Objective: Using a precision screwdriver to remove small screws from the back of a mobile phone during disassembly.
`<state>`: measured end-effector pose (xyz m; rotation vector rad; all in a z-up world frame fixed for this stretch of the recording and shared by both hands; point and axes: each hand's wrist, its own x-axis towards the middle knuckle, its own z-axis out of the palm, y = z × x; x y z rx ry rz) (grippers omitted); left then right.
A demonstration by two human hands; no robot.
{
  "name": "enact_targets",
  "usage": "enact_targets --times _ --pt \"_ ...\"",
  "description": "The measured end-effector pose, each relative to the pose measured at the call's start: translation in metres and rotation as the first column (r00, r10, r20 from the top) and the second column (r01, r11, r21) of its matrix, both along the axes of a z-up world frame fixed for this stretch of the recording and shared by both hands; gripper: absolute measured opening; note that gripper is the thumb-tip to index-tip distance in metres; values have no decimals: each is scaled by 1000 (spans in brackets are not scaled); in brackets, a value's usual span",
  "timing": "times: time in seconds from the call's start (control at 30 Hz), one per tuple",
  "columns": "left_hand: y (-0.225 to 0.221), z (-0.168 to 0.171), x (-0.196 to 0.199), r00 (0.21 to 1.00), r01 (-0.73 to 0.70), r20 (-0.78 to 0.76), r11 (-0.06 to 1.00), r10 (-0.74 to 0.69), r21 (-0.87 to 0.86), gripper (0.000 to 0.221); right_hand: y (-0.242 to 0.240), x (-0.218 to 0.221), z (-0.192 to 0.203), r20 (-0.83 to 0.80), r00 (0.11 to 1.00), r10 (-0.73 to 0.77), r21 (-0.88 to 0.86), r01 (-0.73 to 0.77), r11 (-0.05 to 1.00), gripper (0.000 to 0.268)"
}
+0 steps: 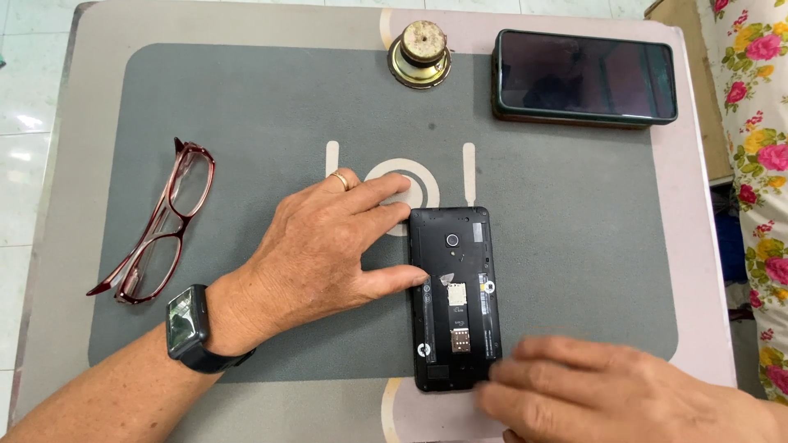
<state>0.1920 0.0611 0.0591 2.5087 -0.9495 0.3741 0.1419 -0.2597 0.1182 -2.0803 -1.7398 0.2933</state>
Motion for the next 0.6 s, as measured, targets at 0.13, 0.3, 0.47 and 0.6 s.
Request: enact_targets --times 0.13,0.3,0.47,0.6 --pt "-1 0 0 1000 1 -6 1000 -1 -5 57 5 -1 4 80 996 -39 149 27 988 18" --pt "-1 -1 0 1000 -11 8 1000 11 4 57 18 -2 7 62 976 -210 271 186 945 34" --pt "-1 0 0 1000 -12 -9 1000 12 3 58 6 0 4 -286 951 118 93 -96 991 50" --pt "-1 0 0 1000 -10 -4 1000 10 4 58 12 1 5 -227 973 -37 192 82 978 27"
